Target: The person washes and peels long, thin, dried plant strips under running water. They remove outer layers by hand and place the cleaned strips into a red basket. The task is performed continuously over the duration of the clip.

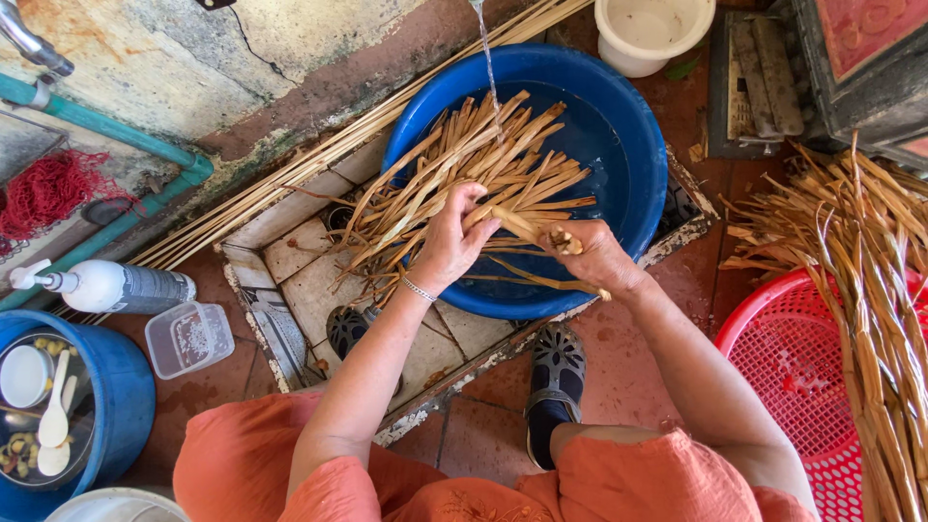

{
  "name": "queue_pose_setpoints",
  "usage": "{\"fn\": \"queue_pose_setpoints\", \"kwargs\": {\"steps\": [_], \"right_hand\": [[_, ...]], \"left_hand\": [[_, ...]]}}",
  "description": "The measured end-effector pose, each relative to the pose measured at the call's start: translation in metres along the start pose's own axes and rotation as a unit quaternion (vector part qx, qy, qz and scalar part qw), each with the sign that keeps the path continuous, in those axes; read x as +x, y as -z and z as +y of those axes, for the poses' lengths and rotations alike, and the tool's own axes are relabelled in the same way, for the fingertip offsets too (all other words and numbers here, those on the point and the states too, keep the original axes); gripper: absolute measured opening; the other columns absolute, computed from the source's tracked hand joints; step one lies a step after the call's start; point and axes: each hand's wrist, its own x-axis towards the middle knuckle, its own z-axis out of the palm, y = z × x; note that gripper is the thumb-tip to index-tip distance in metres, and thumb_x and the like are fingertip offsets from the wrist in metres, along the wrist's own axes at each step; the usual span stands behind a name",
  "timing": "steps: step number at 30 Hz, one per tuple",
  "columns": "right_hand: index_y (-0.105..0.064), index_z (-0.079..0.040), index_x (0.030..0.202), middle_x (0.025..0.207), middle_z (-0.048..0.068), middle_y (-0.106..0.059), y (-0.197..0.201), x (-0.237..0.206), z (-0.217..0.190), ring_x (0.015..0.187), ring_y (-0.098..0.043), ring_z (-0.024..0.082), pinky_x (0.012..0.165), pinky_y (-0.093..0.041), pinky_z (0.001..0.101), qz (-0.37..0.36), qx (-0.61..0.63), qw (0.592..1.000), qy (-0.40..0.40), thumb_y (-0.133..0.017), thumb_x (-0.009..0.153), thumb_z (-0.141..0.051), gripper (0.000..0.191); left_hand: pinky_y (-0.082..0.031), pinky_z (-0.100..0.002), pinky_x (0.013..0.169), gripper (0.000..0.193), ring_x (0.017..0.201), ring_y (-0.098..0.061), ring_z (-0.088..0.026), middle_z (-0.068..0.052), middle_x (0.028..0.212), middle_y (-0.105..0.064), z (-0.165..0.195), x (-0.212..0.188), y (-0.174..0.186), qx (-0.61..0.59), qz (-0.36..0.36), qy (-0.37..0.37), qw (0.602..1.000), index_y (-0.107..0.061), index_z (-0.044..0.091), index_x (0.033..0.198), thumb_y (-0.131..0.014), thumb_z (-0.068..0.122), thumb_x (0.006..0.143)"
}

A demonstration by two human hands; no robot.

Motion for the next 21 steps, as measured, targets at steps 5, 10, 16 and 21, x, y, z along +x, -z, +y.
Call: {"fn": "queue_pose_setpoints", "kwargs": {"steps": [5, 10, 16, 21], "right_hand": [[-0.076, -0.004, 0.093, 0.063, 0.0, -0.057, 0.015, -0.002, 0.017, 0.054, -0.047, 0.007, 0.05, -0.038, 0.0265, -0.002, 0.176, 0.962, -0.211, -0.075, 0.093, -0.019, 0.015], [-0.077, -0.003, 0.096, 0.064, -0.004, -0.052, 0.027, -0.006, 0.022, 0.055, -0.041, 0.005, 0.049, -0.033, 0.0249, -0.051, 0.295, 0.925, -0.233, -0.074, 0.093, -0.019, 0.017], [-0.076, -0.005, 0.103, 0.089, 0.003, -0.077, 0.029, -0.007, 0.011, 0.079, -0.07, 0.01, 0.071, -0.057, 0.0264, -0.012, 0.025, 0.999, -0.039, -0.073, 0.096, -0.018, 0.015], [-0.073, -0.004, 0.1, 0.094, 0.007, -0.078, 0.018, -0.011, -0.005, 0.083, -0.075, 0.015, 0.072, -0.059, 0.0295, 0.05, -0.09, 0.991, 0.081, -0.077, 0.091, -0.006, 0.01]], "left_hand": [[-0.064, -0.026, 0.08, 0.025, 0.092, -0.068, -0.02, -0.008, 0.098, -0.067, 0.002, -0.001, -0.005, 0.276, 0.027, -0.263, 0.924, -0.064, 0.008, 0.116, -0.075, 0.013, 0.095], [-0.061, -0.03, 0.076, 0.025, 0.085, -0.065, -0.019, -0.008, 0.093, -0.066, 0.003, -0.002, -0.005, 0.332, -0.009, -0.252, 0.909, -0.066, 0.004, 0.115, -0.075, 0.016, 0.095], [-0.057, -0.027, 0.064, 0.015, 0.073, -0.066, -0.015, -0.005, 0.085, -0.069, -0.006, -0.005, -0.013, 0.205, -0.105, -0.075, 0.97, -0.068, 0.007, 0.099, -0.069, 0.022, 0.101], [-0.054, -0.031, 0.063, 0.018, 0.07, -0.059, -0.017, -0.01, 0.083, -0.064, -0.011, -0.006, -0.025, -0.328, -0.159, 0.229, 0.903, -0.066, 0.005, 0.1, -0.067, 0.023, 0.103]]}}
